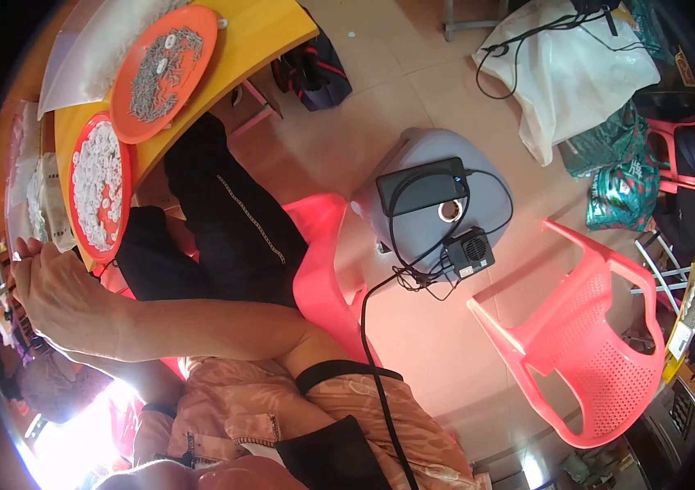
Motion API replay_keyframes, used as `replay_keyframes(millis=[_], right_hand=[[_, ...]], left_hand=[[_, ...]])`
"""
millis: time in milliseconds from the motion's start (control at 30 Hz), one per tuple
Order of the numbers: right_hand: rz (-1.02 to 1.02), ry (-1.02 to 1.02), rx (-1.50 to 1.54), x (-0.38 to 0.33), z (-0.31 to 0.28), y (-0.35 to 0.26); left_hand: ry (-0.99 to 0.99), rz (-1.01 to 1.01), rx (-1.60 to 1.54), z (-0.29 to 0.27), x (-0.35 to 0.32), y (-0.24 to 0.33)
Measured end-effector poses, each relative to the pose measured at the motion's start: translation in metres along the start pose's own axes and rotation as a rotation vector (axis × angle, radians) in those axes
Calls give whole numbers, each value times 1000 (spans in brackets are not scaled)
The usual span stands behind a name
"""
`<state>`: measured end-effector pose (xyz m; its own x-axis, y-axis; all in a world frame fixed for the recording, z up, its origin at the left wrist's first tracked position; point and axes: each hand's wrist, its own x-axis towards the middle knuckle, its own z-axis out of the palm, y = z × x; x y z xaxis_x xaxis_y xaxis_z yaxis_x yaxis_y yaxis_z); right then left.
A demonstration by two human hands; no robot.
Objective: Manually assembling small white plastic components at a workbench.
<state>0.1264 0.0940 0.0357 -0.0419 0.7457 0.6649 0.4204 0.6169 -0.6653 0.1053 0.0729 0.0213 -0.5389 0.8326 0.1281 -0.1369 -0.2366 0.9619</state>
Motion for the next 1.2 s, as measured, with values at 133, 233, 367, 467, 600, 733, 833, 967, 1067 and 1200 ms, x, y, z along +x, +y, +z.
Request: replay_keyframes(millis=[133, 233, 367, 467, 600, 733, 833, 967, 1067, 1200], right_hand=[[25, -48, 299, -8, 5, -11], [-33, -102, 423, -14, 12, -15], [-175, -198, 441, -21, 10, -24], [-251, -180, 459, -30, 18, -32], [-326, -240, 408, -38, 24, -32], [-315, -273, 283, -39, 17, -22], [-358, -304, 325, -41, 25, -24], [-309, -405, 306, -48, 31, -24], [-292, -436, 292, -52, 35, -19], [-256, -466, 310, -57, 40, -16]], left_hand=[[30, 55, 23, -57, -9, 3], [64, 105, 44, -67, -12, 14], [116, 184, 45, -78, -18, 35], [-149, 112, -315, -100, -18, 43], [-290, 1, -656, -120, -28, 30], [16, -49, -673, -105, -29, 17], [-8, 20, -609, -105, -25, 17], [-28, 73, -501, -111, -22, 15], [14, 40, -528, -111, -21, 11], [38, -2, -595, -113, -19, 5]])
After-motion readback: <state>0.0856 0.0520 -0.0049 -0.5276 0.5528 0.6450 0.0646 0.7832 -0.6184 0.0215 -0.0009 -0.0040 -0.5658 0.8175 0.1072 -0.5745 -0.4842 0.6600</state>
